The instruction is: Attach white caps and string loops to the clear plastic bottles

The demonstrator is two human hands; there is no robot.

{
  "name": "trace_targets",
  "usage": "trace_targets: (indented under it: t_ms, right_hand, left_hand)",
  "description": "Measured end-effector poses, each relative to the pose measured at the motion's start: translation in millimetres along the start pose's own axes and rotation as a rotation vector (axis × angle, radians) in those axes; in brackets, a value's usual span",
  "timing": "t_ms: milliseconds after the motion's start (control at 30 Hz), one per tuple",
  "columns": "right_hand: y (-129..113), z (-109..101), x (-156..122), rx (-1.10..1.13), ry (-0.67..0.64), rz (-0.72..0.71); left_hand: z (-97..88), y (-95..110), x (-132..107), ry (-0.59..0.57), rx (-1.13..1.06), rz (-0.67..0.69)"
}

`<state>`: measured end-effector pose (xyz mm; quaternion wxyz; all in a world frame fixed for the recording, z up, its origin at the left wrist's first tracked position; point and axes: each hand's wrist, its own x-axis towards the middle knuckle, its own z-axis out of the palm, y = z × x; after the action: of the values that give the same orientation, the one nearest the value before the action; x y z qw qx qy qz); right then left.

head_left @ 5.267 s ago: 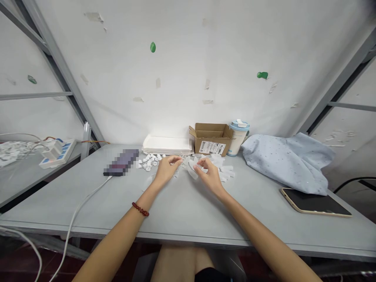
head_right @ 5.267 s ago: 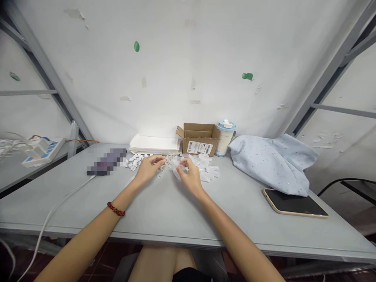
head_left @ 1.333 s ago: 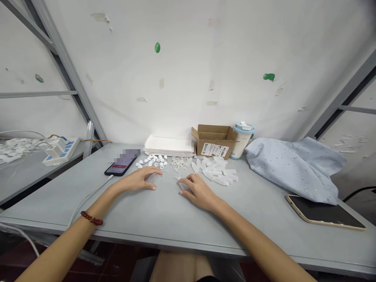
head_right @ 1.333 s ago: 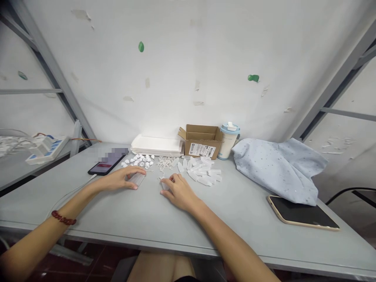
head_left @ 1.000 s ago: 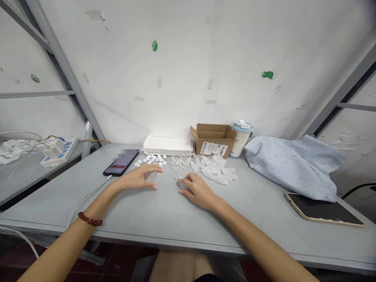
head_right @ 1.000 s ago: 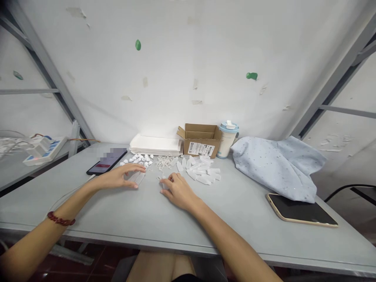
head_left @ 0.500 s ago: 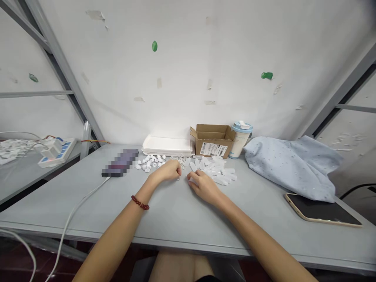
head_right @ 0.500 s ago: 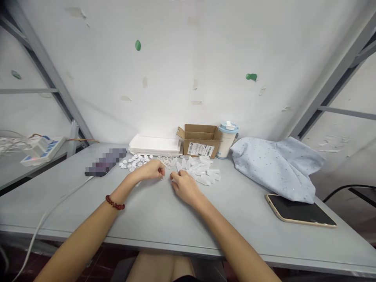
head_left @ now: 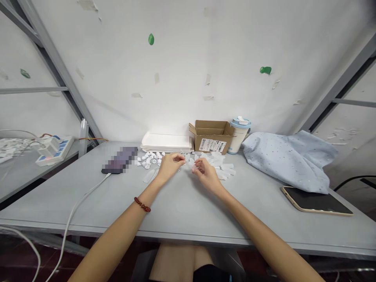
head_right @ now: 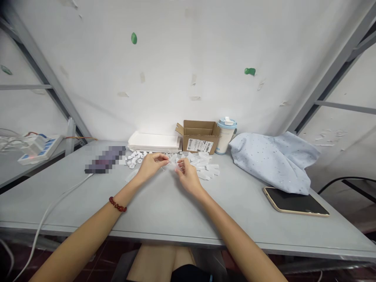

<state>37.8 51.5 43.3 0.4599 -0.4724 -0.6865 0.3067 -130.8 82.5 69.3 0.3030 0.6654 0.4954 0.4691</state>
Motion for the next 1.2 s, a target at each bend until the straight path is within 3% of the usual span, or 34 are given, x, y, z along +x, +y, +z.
trace_targets:
  t_ms: [133, 333, 567, 800, 1200]
  right_hand:
    - [0.2, 0.9, 0.3, 0.09, -0.025, 0.019]
    - [-0.3, 1.6, 0.7, 0.051, -0.043, 0.067]
    - [-3.9, 1.5, -0.1, 0.078, -0.06, 0.022]
    - [-7.5, 2.1, -2.7, 0.091, -0.019, 0.03]
    - [-8.7, 5.8, -7.2, -0.048, 0.08, -0.096]
  left_hand:
    - [7.1, 1.4, -5.4, -0.004, -0.004, 0.022]
    - [10.3, 1.4, -7.6, -0.034, -0.02, 0.056]
    - [9.6, 8.0, -11.6, -0.102, -0.014, 0.072]
    - [9.6, 7.7, -10.4, -0.1, -0.014, 0.068]
    - [6.5, 13.7, -9.8, -0.136, -0.326, -0.169]
